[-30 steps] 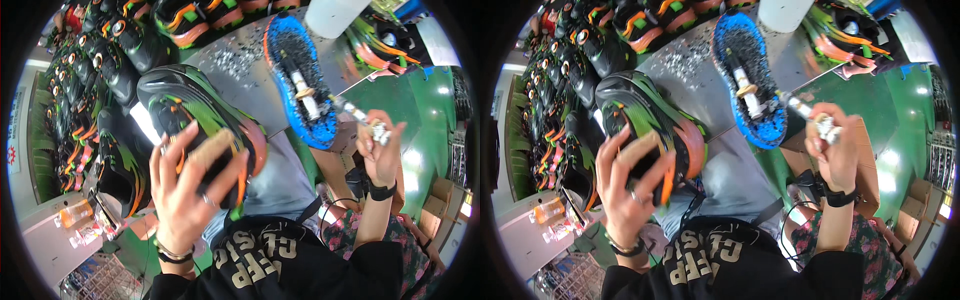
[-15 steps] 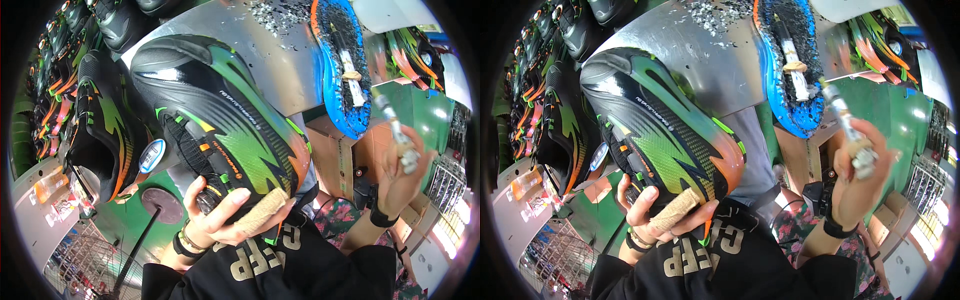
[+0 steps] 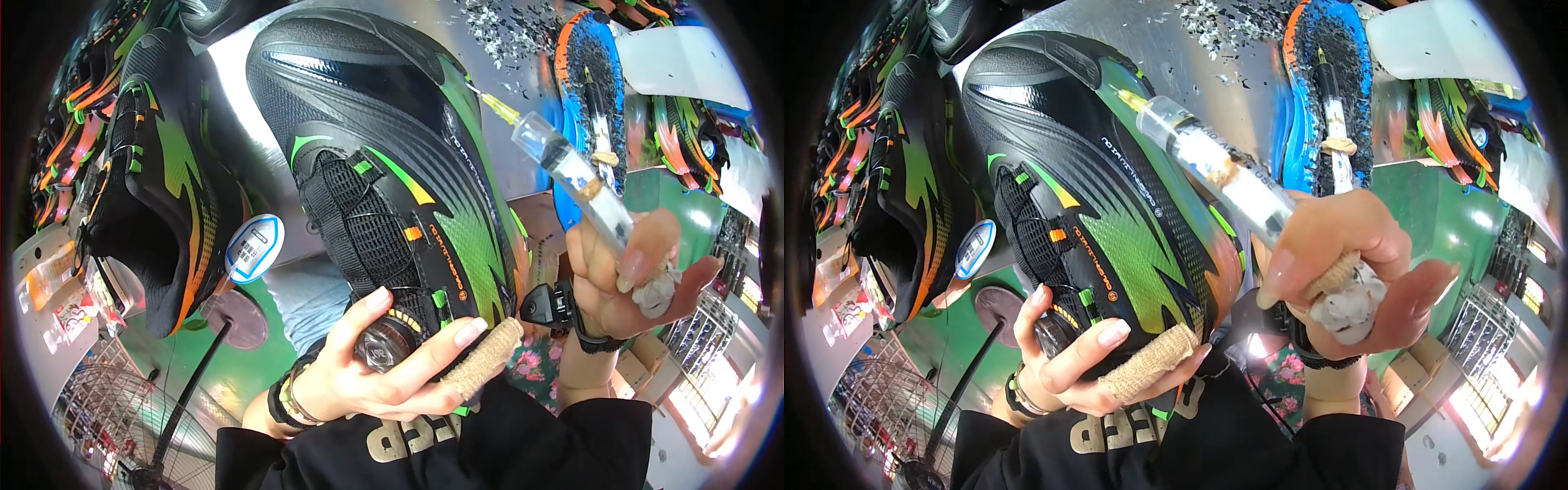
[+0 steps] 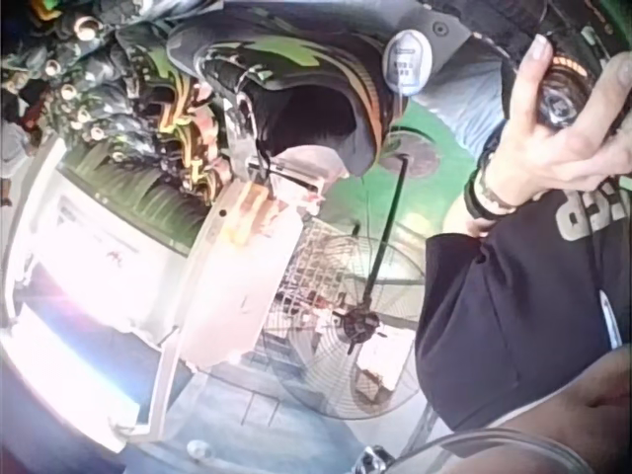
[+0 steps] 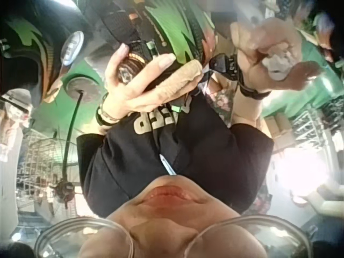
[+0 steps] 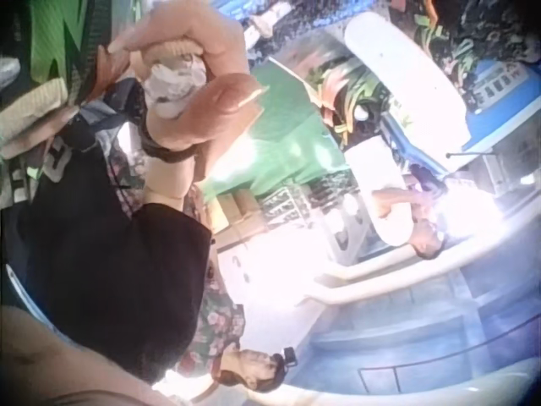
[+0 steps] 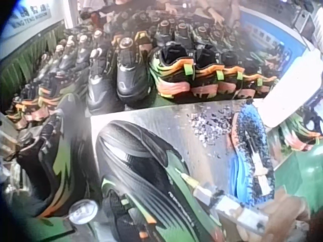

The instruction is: Applying glue from a syringe into the gaps of shoe soles during manufacturing.

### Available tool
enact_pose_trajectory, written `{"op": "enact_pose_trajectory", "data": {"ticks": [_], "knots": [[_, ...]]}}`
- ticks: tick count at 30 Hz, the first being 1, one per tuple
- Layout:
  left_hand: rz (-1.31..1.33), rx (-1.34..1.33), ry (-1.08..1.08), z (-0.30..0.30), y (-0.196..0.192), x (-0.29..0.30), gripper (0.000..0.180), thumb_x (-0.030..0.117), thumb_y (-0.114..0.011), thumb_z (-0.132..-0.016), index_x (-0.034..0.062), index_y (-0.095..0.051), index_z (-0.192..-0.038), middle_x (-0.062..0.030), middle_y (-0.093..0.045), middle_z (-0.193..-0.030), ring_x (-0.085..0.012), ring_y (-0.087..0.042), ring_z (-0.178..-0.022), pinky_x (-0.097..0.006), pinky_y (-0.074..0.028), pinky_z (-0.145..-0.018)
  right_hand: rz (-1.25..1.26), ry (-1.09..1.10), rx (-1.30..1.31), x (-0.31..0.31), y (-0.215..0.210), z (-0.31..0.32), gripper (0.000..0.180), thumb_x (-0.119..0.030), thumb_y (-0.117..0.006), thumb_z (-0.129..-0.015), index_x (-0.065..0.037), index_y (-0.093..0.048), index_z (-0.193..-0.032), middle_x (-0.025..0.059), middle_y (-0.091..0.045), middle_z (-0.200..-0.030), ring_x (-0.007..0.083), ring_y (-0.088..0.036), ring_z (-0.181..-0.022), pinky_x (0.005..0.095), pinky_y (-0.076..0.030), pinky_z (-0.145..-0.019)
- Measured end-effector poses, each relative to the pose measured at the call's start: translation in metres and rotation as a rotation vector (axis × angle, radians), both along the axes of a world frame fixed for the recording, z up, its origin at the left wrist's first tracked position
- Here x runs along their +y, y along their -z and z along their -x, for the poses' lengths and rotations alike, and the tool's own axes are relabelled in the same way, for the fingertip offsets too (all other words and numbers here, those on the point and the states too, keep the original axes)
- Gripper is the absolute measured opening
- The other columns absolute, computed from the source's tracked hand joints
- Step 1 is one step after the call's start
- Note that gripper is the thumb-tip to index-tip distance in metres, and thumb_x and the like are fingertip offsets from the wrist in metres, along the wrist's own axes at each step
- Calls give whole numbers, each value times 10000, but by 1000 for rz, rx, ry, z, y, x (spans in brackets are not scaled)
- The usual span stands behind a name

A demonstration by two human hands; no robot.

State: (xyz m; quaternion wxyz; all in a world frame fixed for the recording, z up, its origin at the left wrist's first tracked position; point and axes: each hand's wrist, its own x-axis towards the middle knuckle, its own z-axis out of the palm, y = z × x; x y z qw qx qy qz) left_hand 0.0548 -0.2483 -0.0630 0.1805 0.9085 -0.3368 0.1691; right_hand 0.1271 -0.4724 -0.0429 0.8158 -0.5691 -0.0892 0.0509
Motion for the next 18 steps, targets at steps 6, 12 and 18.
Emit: {"op": "enact_pose_trajectory", "data": {"ticks": [6,12,18], "knots": [[-9,-58,-15,-6,1,-3,287,300,-456,-911,320,-603,-1156,187,-543,-1247,41,-466,-1183,-449,-429,-944,73,17,28,0,3,-5,842,-687,-114,-911,7,-565,-755,90,-539,-598,103,-373,-400,226,-274,-388],[-49,-24,36,-4,1,1,294,289,-446,-913,323,-569,-1177,166,-533,-1270,47,-447,-1198,-432,-436,-945,49,38,102,6,2,-8,838,-683,-118,-915,0,-567,-727,74,-524,-594,101,-372,-403,227,-273,-398],[-6,-67,33,-3,7,0,280,289,-450,-915,337,-574,-1161,148,-553,-1236,53,-461,-1175,-454,-429,-953,248,115,93,8,-7,-3,818,-677,-143,-920,-9,-563,-702,77,-538,-614,110,-426,-459,240,-319,-450]]}}
